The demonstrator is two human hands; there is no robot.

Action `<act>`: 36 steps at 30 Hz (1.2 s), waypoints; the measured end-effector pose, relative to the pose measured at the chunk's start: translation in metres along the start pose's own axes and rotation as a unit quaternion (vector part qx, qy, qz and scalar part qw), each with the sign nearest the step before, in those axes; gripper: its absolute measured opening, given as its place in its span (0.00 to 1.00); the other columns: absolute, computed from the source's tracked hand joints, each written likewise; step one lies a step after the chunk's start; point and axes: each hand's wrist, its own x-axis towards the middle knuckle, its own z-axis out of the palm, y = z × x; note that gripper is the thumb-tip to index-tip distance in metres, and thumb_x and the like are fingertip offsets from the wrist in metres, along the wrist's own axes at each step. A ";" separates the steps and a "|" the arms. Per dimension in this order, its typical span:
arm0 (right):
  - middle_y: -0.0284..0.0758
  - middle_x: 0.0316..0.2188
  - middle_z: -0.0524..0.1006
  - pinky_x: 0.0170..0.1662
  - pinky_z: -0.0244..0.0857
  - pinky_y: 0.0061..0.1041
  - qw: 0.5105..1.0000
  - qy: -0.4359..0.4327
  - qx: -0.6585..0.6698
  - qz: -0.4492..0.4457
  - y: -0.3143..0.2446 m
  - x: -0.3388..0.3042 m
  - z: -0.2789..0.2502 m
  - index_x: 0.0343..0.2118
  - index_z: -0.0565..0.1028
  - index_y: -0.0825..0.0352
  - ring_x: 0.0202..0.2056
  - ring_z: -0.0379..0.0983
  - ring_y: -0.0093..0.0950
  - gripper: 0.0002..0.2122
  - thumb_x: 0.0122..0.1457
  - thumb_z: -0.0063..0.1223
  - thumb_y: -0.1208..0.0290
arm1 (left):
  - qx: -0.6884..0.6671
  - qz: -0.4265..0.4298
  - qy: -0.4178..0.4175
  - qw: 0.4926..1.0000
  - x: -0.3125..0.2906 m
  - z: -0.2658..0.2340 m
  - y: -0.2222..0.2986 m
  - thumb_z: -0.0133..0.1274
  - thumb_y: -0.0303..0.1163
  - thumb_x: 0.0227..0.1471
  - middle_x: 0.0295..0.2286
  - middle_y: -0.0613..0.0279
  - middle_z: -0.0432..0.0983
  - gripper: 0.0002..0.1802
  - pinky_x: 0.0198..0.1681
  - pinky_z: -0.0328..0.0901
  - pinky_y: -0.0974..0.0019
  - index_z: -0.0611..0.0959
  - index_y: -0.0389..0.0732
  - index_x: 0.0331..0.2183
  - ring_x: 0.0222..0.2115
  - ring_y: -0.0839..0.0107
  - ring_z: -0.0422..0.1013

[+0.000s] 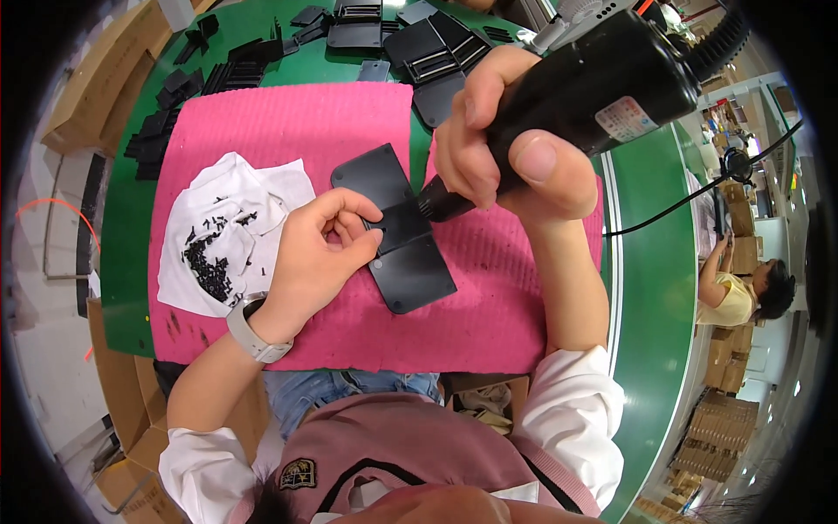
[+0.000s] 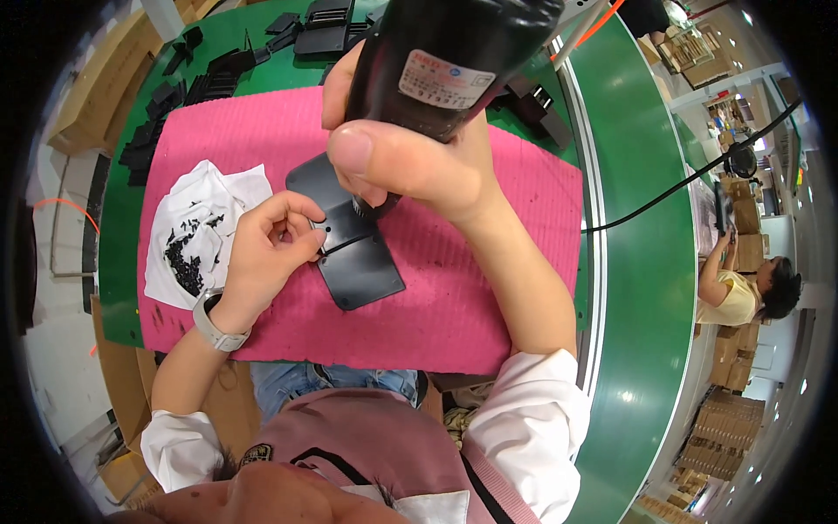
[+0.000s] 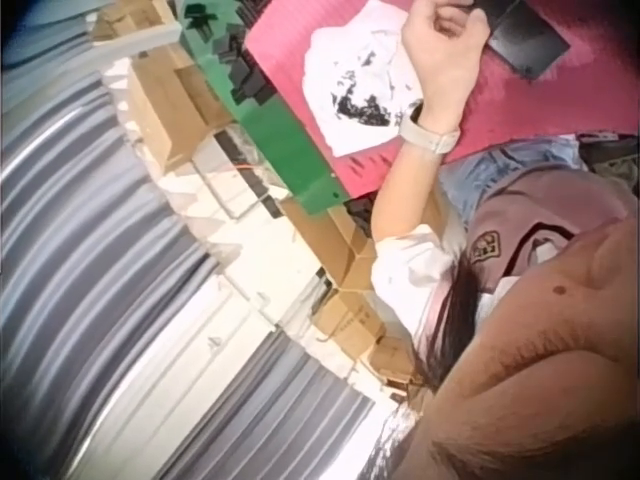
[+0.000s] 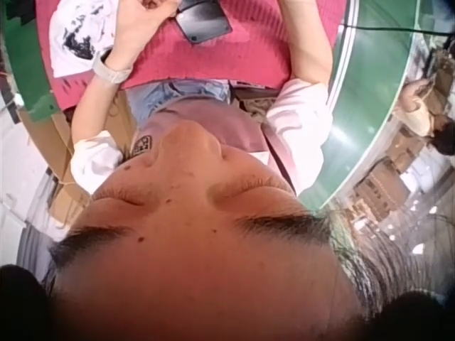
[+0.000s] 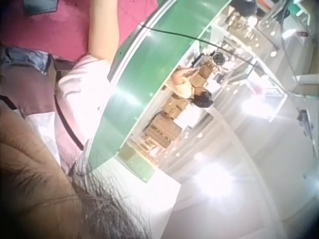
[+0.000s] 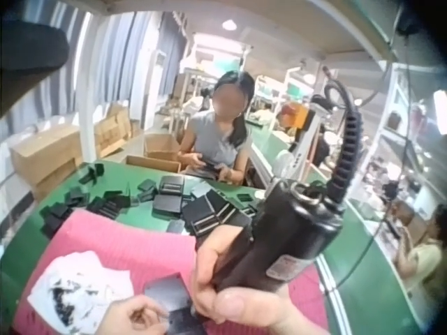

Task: The recorder is using an electric screwdriver to assemble small plastic components at a factory workbench.

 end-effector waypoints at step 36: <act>0.32 0.15 0.65 0.18 0.54 0.22 0.999 0.005 -0.007 -0.040 -0.007 -0.004 0.004 0.40 0.64 0.69 0.13 0.59 0.21 0.21 0.52 0.51 0.56 | 0.069 0.066 0.067 0.993 -0.008 0.004 0.004 0.55 0.21 0.46 0.22 0.66 0.75 0.05 0.27 0.62 0.80 0.81 0.32 0.30 0.22 0.84 0.66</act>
